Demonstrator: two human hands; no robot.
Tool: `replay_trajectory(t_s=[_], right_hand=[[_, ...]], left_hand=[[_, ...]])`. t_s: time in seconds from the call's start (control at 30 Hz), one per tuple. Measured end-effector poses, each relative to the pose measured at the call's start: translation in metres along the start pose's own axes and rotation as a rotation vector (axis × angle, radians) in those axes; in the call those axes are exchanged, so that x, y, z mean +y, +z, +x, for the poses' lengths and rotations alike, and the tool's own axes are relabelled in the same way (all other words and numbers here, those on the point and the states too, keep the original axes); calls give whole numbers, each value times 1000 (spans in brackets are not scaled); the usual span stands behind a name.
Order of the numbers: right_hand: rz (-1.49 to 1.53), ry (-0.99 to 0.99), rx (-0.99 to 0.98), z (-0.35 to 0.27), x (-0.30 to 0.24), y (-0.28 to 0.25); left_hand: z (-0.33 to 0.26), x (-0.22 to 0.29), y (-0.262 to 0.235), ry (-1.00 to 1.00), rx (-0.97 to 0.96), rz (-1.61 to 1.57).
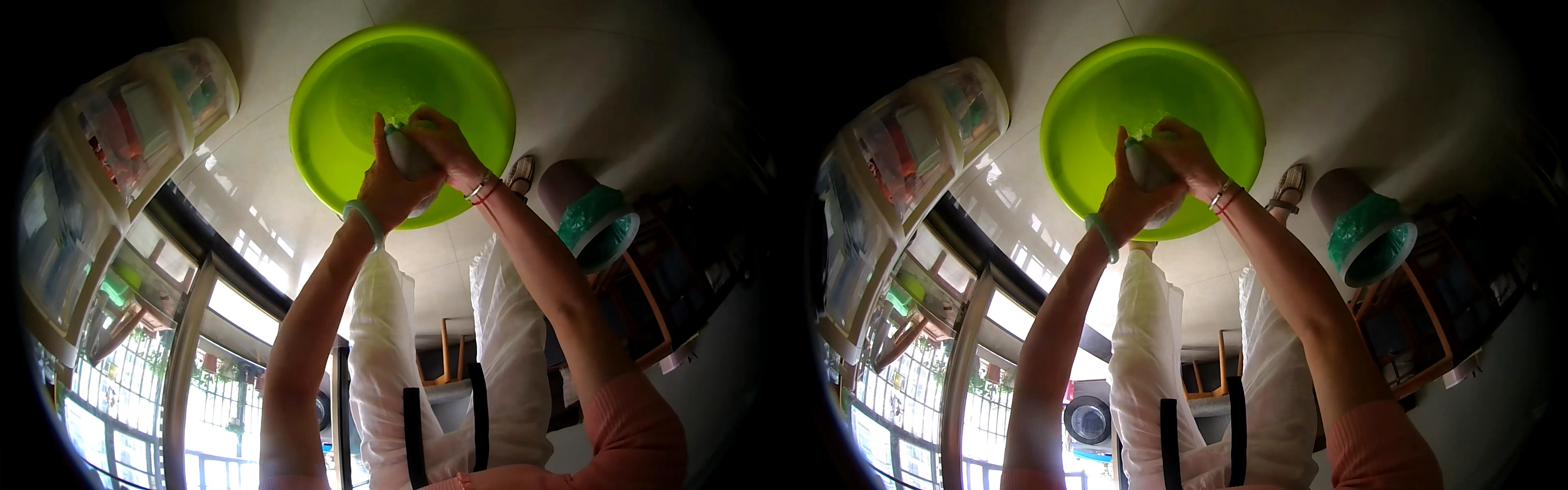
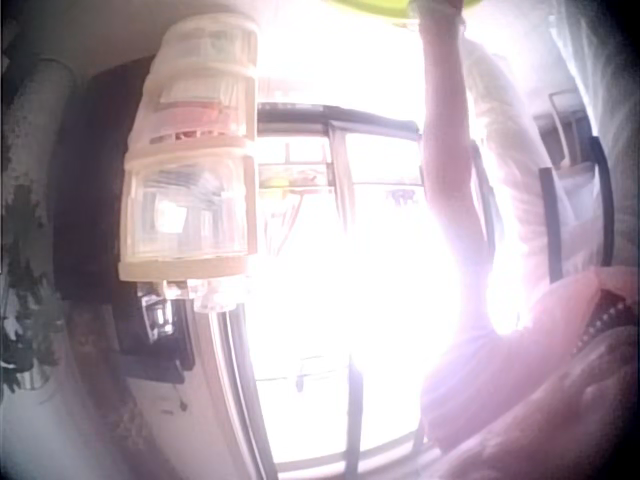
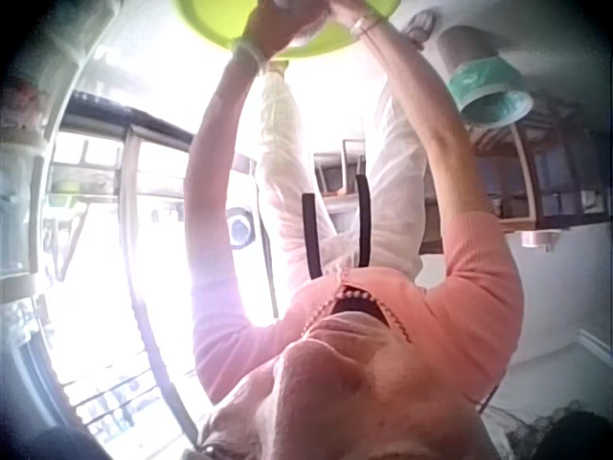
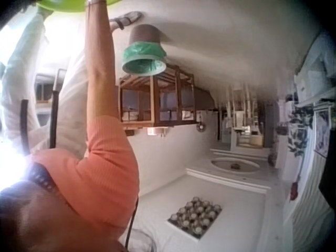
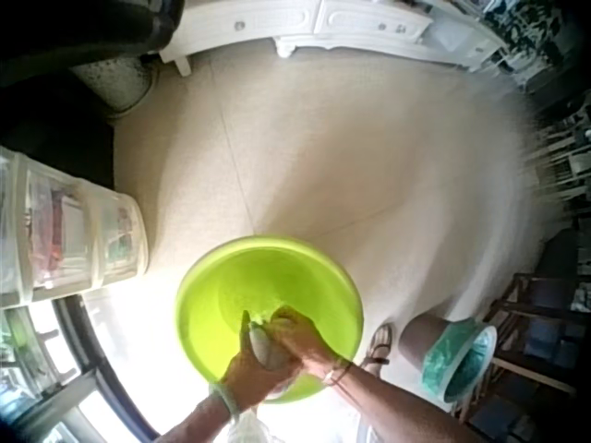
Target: The person cleans a large glass sliding door using a cloth. They repeatedly dip the cloth into a green basin of water, wring it out, and wipe the glass surface and frame. The person works on different sections of the window, including the upper panes and the lower frame, ensuring the entire surface is wiped.
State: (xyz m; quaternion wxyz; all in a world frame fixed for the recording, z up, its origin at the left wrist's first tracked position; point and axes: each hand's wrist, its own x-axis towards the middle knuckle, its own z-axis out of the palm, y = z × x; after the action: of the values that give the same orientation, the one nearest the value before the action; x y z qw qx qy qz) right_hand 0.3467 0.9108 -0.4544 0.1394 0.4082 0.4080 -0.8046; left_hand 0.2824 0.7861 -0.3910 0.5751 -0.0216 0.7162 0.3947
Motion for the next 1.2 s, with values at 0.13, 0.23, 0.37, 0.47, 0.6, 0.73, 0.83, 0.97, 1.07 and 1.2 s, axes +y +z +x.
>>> replay_trajectory(t_s=[0.13, 0.23, 0.37, 0.47, 0.6, 0.73, 0.83, 0.97, 1.07, 1.2], right_hand=[[-481, -9, 132, 14, 6, 2], [-397, -75, 161, 8, 4, 4], [477, 101, -158, 1, -13, -11], [753, 226, -350, -17, -28, -4], [284, -36, -132, -20, -33, 2], [-167, -261, 62, -26, -32, 13], [14, -326, 119, -43, -31, 27], [327, -234, 93, -61, -23, 36], [755, -109, 103, -67, -12, 44], [945, 85, 8, -59, -13, 40]], left_hand=[[7, 4, 8, -112, 33, 226], [12, 1, 6, -110, 35, 164], [8, -9, 2, -59, -93, -685], [13, -19, 3, -142, -89, -997], [15, -39, 3, -109, 65, -1048], [-20, -16, 0, -268, -214, -1320], [-24, -9, 5, -271, -163, -1504], [-14, 4, 24, -49, 406, -1223], [-18, 23, 35, 179, 635, -729], [-28, 29, 34, 634, 774, 88]])
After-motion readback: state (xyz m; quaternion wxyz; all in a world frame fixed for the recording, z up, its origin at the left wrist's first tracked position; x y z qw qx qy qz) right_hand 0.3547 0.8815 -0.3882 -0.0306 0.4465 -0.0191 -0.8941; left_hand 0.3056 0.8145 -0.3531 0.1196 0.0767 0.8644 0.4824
